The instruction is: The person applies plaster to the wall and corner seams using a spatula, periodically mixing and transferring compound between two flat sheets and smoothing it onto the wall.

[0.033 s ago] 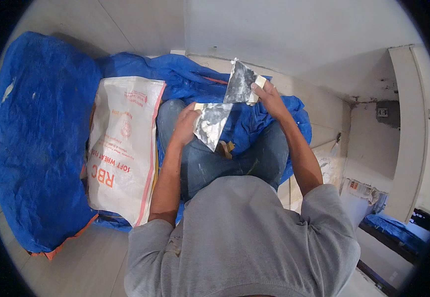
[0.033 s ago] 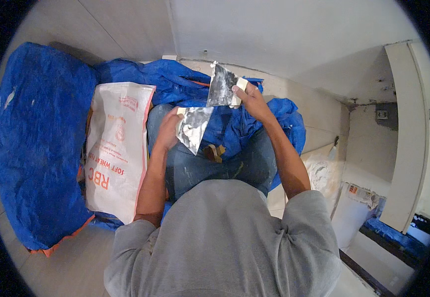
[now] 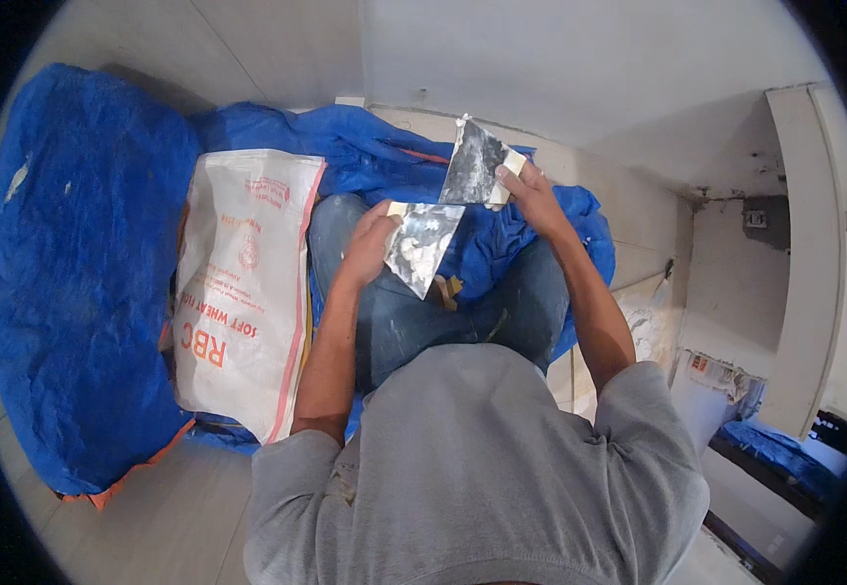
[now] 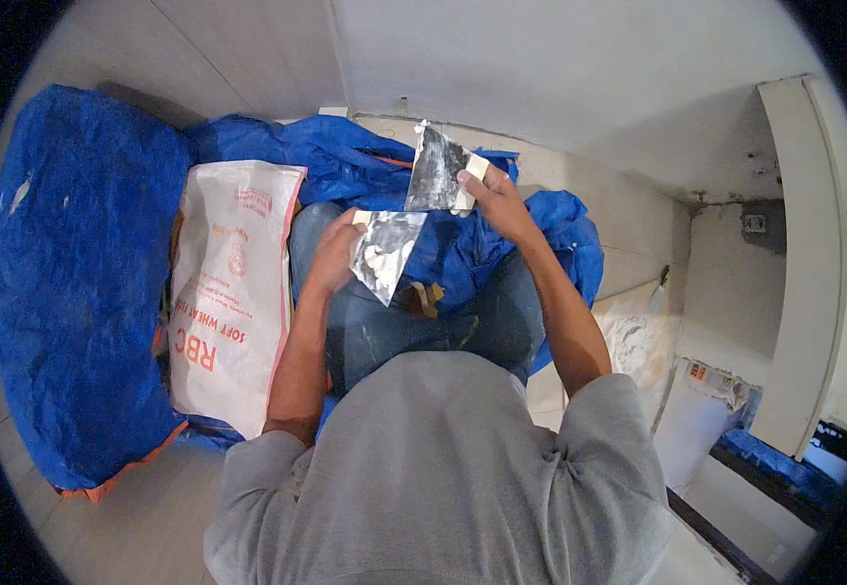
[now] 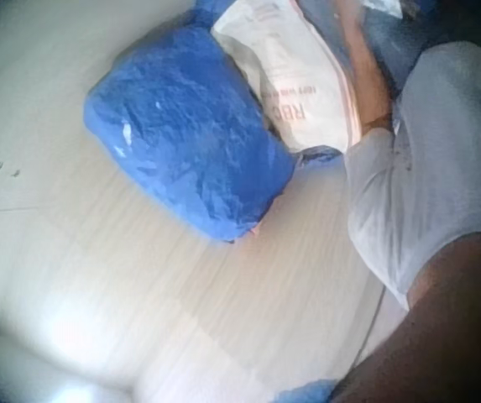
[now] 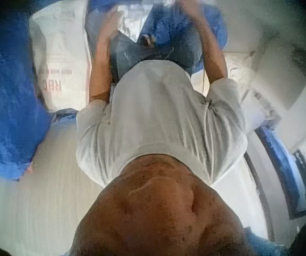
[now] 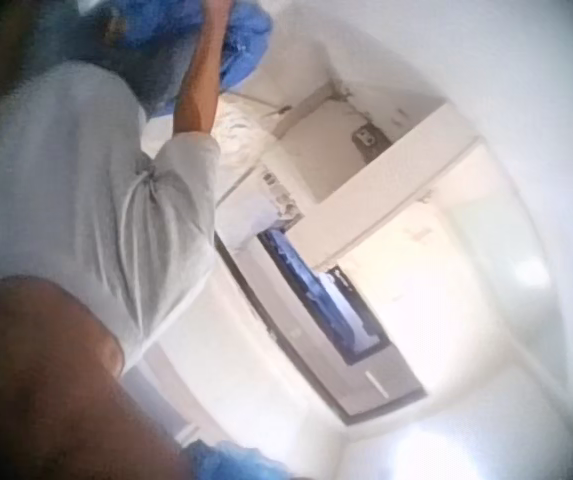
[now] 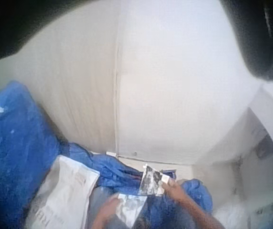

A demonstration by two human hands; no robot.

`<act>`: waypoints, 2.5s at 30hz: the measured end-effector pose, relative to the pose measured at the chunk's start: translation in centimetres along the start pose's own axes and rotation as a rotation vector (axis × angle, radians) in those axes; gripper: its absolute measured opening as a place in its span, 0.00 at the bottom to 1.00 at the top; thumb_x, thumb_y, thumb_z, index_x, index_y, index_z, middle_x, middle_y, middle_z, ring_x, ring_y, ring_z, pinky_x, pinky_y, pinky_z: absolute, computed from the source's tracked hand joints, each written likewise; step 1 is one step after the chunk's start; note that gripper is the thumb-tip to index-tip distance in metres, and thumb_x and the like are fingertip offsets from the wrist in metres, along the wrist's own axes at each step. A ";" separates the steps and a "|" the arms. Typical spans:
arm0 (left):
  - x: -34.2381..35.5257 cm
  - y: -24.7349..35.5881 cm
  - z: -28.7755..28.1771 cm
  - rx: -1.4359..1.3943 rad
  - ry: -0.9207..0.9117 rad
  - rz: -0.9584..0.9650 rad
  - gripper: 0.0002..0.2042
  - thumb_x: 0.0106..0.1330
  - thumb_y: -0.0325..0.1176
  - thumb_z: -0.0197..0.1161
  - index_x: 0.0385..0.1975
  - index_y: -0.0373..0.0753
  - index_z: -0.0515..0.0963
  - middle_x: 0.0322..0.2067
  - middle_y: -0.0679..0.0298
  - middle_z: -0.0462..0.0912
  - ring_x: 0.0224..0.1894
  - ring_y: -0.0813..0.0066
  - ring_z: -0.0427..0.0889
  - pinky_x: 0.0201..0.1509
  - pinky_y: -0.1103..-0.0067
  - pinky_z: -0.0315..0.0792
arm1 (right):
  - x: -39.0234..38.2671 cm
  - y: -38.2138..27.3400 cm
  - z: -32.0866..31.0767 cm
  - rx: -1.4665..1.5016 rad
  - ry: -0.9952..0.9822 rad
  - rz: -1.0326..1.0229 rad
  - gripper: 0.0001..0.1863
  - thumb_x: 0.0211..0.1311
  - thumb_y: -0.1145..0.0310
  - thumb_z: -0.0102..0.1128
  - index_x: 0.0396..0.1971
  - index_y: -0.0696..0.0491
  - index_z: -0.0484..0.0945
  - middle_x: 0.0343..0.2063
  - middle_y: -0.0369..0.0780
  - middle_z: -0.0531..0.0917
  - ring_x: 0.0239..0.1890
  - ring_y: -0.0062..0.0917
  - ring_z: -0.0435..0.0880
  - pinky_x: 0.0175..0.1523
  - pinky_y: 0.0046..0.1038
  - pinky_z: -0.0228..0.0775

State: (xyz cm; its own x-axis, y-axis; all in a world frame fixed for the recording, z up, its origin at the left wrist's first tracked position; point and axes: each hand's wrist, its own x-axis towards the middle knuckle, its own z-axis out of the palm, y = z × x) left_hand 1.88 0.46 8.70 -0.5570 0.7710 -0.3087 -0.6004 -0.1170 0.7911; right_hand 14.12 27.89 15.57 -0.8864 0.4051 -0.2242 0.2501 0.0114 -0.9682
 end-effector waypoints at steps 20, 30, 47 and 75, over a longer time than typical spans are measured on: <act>-2.2 6.6 10.1 0.070 -0.215 0.065 0.14 0.68 0.29 0.54 0.50 0.34 0.77 0.41 0.65 0.84 0.39 0.81 0.82 0.44 0.81 0.75 | -12.9 -1.9 -8.1 -0.464 0.081 -0.228 0.12 0.70 0.69 0.57 0.50 0.54 0.81 0.45 0.38 0.85 0.43 0.26 0.83 0.50 0.31 0.75; -4.0 5.8 14.0 0.036 -0.218 -0.081 0.17 0.67 0.27 0.52 0.55 0.32 0.75 0.44 0.62 0.84 0.42 0.76 0.84 0.47 0.80 0.78 | -12.9 -1.3 -9.6 -0.079 -0.108 -0.207 0.16 0.73 0.60 0.59 0.49 0.58 0.79 0.40 0.33 0.84 0.40 0.18 0.78 0.47 0.25 0.70; -3.9 5.8 14.1 0.723 -0.103 0.235 0.14 0.71 0.34 0.51 0.48 0.31 0.77 0.41 0.59 0.81 0.44 0.72 0.77 0.52 0.75 0.70 | -18.2 -7.3 -3.7 -1.438 0.144 -0.787 0.29 0.49 0.70 0.67 0.56 0.34 0.82 0.30 0.32 0.78 0.27 0.25 0.81 0.31 0.30 0.71; -5.7 -0.2 5.6 -0.023 0.075 0.035 0.15 0.69 0.31 0.54 0.52 0.31 0.76 0.44 0.61 0.83 0.43 0.74 0.83 0.48 0.77 0.76 | -9.5 6.0 -6.4 0.616 0.153 0.044 0.15 0.77 0.60 0.52 0.52 0.53 0.78 0.42 0.35 0.86 0.39 0.21 0.86 0.42 0.27 0.77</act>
State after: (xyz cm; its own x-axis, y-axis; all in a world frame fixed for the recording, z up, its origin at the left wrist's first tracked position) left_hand 8.36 -0.41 13.27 -0.6189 0.7172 -0.3202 -0.5922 -0.1582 0.7901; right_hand 26.58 29.93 12.60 -0.8032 0.5200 -0.2907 -0.0253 -0.5174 -0.8554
